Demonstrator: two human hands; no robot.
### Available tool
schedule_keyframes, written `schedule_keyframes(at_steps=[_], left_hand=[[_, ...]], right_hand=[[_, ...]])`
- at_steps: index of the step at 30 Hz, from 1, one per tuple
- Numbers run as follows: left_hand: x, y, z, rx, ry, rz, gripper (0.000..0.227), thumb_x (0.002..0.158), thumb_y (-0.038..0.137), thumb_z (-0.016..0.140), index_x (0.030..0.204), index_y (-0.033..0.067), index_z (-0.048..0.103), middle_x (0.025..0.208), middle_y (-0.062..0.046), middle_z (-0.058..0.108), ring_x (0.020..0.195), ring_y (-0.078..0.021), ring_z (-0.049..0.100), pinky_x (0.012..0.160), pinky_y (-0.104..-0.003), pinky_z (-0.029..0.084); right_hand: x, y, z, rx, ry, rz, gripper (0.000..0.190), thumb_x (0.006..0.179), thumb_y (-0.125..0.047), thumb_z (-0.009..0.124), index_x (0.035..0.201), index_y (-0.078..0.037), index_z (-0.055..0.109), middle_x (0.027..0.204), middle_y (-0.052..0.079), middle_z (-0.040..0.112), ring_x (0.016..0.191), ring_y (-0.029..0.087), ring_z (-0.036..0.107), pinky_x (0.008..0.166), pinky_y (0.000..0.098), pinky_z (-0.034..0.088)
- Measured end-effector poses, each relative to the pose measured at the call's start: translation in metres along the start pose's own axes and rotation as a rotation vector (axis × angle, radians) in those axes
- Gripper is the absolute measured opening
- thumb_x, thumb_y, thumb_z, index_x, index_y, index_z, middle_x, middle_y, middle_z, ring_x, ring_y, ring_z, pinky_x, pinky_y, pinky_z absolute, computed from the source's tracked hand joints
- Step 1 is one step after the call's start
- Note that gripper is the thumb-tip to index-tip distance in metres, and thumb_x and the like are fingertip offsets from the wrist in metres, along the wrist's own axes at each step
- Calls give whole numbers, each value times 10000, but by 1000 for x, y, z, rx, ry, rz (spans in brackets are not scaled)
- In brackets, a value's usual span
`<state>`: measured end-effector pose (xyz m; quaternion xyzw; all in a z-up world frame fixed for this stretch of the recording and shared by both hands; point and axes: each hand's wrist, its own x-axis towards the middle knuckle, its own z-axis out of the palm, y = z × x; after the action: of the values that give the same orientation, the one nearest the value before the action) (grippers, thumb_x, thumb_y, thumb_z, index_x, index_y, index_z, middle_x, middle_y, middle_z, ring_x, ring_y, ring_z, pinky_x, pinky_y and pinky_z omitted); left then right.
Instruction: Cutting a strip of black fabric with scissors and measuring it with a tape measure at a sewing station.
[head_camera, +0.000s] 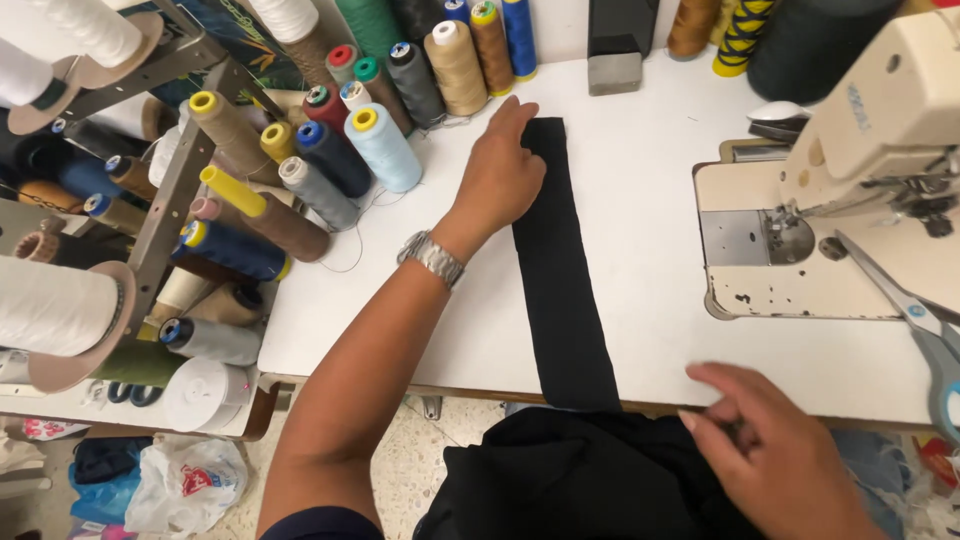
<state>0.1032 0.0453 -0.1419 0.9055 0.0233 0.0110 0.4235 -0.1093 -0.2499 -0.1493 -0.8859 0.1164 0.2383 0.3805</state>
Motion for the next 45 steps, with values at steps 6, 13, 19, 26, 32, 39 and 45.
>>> schedule_keyframes(at_steps=[6, 13, 19, 26, 32, 39, 45], left_hand=[[3, -50, 12, 529, 246, 525, 479, 777, -118, 488, 1180, 50, 684, 1214, -141, 667, 941, -392, 602, 749, -478, 522], [4, -77, 34, 628, 136, 713, 325, 969, 319, 685, 1151, 50, 679, 1399, -208, 593, 1337, -440, 543, 992, -514, 514], [14, -71, 43, 691, 162, 598, 399, 1052, 402, 528, 1282, 89, 618, 1454, -192, 542, 1368, -445, 492, 963, -552, 494], [20, -77, 42, 649, 231, 559, 441, 1086, 401, 531, 1357, 59, 593, 1502, -230, 463, 1406, -480, 433, 1049, -586, 468], [-69, -37, 20, 541, 169, 766, 326, 993, 140, 739, 1250, -7, 602, 1370, -261, 579, 1279, -476, 593, 932, -558, 541], [-183, -23, 58, 467, 45, 716, 422, 1026, 344, 616, 1245, -16, 646, 1409, -282, 589, 1335, -454, 563, 1046, -524, 476], [-218, -9, 69, 342, 173, 613, 320, 1048, 245, 589, 1226, -12, 658, 1422, -244, 587, 1386, -414, 532, 1096, -570, 465]], right_hand=[[26, 30, 39, -323, 446, -1321, 319, 865, -252, 744, 1143, -101, 701, 1236, 87, 697, 1088, 272, 680, 963, 395, 562], [50, 10, 59, -605, 423, -1444, 520, 950, -465, 646, 1327, -108, 623, 1527, 130, 541, 1444, 322, 479, 1148, 501, 355], [51, 9, 40, -561, 455, -1386, 485, 898, -452, 725, 1228, -101, 672, 1422, 105, 635, 1388, 317, 547, 1142, 500, 396], [42, 39, 34, -502, 470, -1364, 227, 927, -265, 710, 1086, -104, 695, 1318, 98, 691, 1280, 359, 636, 1078, 500, 455], [24, 56, 18, -412, 460, -1269, 166, 888, -176, 752, 1010, -68, 726, 1228, 106, 733, 1224, 350, 678, 1050, 496, 492], [21, 54, 13, -504, 476, -1338, 299, 873, -215, 775, 1119, -66, 694, 1332, 151, 697, 1283, 371, 659, 1032, 483, 499], [25, 30, 26, -576, 381, -1485, 394, 923, -278, 714, 1255, -74, 656, 1452, 140, 615, 1382, 330, 564, 1112, 476, 416]])
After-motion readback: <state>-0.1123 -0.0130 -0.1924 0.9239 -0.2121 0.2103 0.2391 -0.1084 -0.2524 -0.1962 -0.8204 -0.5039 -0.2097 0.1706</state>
